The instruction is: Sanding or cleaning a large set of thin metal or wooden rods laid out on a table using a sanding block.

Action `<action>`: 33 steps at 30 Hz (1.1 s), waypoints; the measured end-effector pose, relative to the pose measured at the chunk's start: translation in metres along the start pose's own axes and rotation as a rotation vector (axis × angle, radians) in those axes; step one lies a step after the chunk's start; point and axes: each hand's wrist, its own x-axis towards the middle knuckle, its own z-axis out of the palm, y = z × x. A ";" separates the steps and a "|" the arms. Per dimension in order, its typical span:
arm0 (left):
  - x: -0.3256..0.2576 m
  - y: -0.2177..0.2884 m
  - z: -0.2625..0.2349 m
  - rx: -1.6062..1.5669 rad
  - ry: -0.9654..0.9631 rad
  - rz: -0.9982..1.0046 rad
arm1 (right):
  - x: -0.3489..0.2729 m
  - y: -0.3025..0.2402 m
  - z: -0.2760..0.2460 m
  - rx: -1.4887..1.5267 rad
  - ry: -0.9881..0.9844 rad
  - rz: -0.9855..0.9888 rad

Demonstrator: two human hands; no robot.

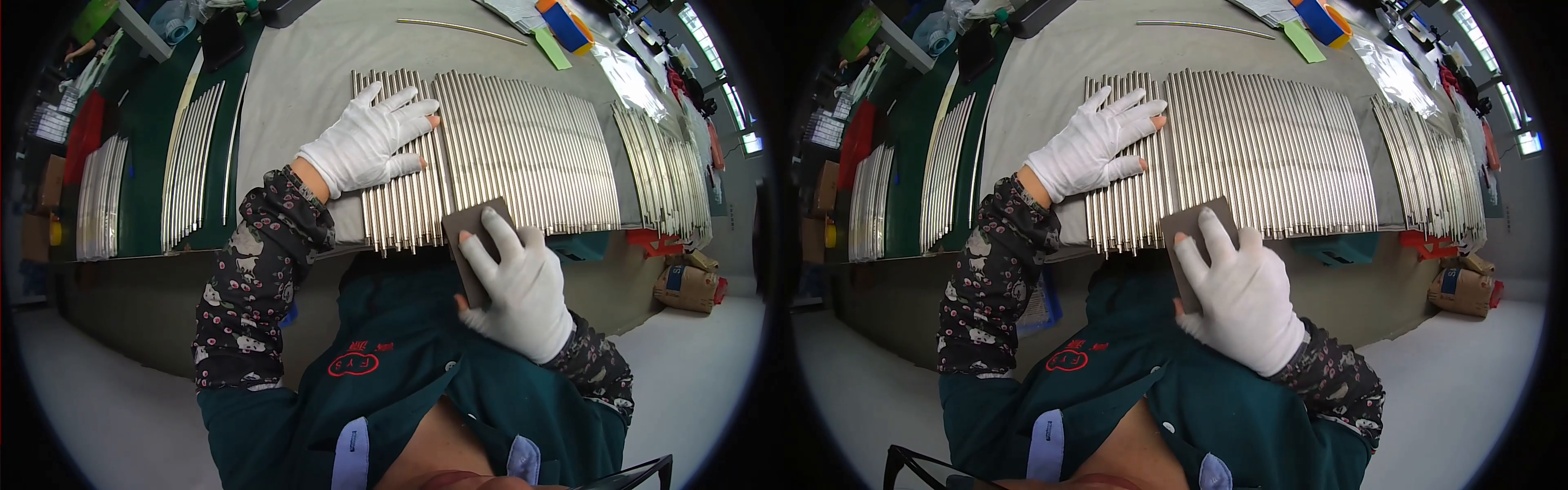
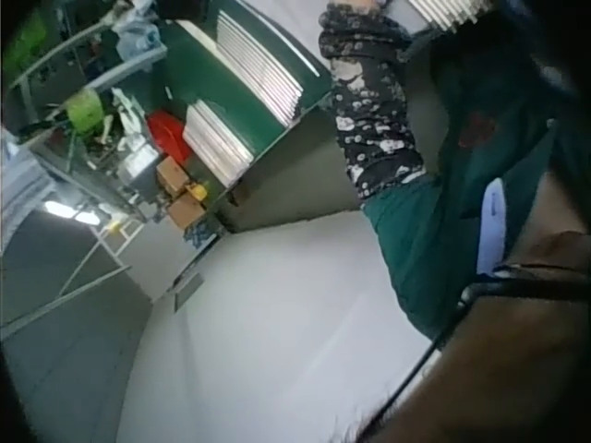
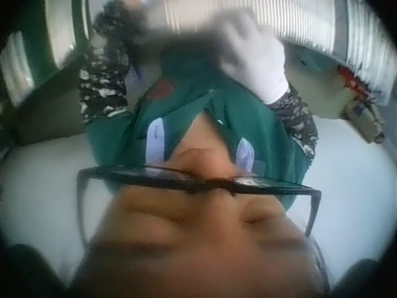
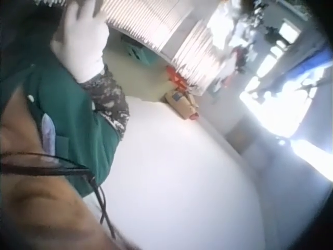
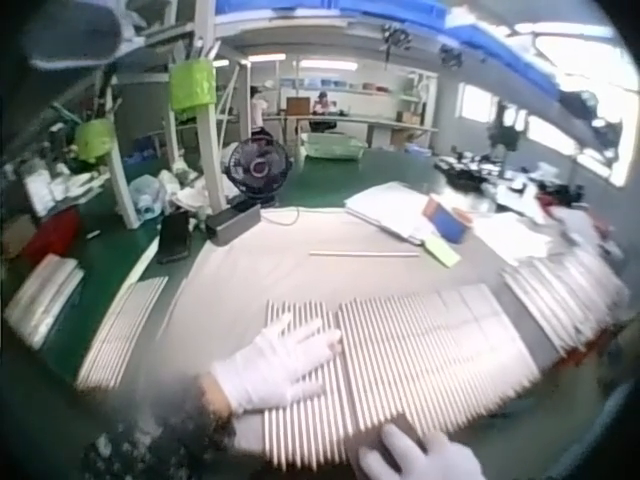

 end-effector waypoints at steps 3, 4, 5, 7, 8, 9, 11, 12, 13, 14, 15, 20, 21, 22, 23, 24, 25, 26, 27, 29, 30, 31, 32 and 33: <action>-0.002 0.001 -0.002 -0.006 0.007 0.000 | 0.004 0.001 0.002 -0.003 0.011 0.018; 0.000 0.000 -0.001 -0.020 0.018 0.010 | 0.013 0.003 0.005 -0.030 0.097 0.046; 0.001 -0.002 -0.001 -0.038 0.026 0.006 | 0.026 0.004 0.011 -0.031 0.078 0.114; 0.005 -0.003 0.000 -0.018 0.024 0.021 | 0.019 0.004 0.007 -0.036 0.080 0.079; 0.005 -0.002 0.002 -0.003 0.019 0.026 | 0.012 0.003 0.005 -0.037 0.075 0.036; 0.002 -0.002 0.001 0.001 0.015 0.016 | 0.001 0.006 -0.003 0.072 -0.005 0.003; -0.002 -0.001 -0.001 0.006 -0.003 0.003 | -0.019 0.010 -0.011 0.135 -0.009 -0.041; -0.002 0.000 -0.002 0.007 -0.005 0.002 | -0.025 0.013 -0.011 0.143 0.035 -0.036; -0.002 0.000 -0.002 0.011 -0.011 -0.004 | -0.026 0.017 -0.013 0.124 0.065 -0.011; 0.000 -0.001 -0.001 0.015 -0.016 -0.003 | -0.025 0.017 -0.012 0.081 0.110 0.016; 0.001 -0.001 -0.002 0.018 -0.018 0.001 | -0.023 0.017 -0.011 0.088 0.124 0.023; 0.003 0.000 -0.004 0.027 -0.047 0.004 | -0.016 0.011 -0.009 0.105 0.135 0.022; 0.002 -0.001 -0.006 -0.024 -0.011 -0.023 | -0.015 0.010 -0.006 0.120 0.122 0.026; 0.000 -0.002 -0.007 -0.018 -0.013 -0.028 | -0.014 0.009 -0.004 0.136 0.108 0.030; 0.000 -0.003 -0.006 0.033 -0.018 -0.056 | -0.013 0.008 -0.002 0.123 0.127 0.019; 0.000 -0.003 -0.005 0.084 -0.024 -0.084 | -0.013 0.008 -0.001 0.124 0.127 0.020; -0.003 -0.004 -0.005 0.129 -0.104 -0.080 | -0.013 0.007 0.001 0.158 0.097 0.031; -0.005 -0.005 -0.006 0.131 -0.106 -0.082 | -0.012 0.006 0.002 0.192 0.067 0.040; -0.006 -0.005 -0.007 0.121 -0.100 -0.089 | -0.010 0.006 0.002 0.194 0.067 0.038; -0.008 -0.006 -0.006 0.110 -0.095 -0.099 | -0.005 0.005 0.002 0.146 0.113 -0.010; -0.008 -0.006 -0.005 0.111 -0.088 -0.101 | -0.004 0.003 0.003 0.147 0.111 -0.013; -0.008 -0.006 -0.004 0.113 -0.081 -0.103 | -0.003 0.002 0.003 0.145 0.107 -0.014; -0.008 -0.007 -0.004 0.112 -0.080 -0.104 | -0.001 0.001 0.003 0.143 0.104 -0.015; -0.008 -0.007 -0.003 0.113 -0.075 -0.102 | 0.001 0.000 0.003 0.142 0.103 -0.016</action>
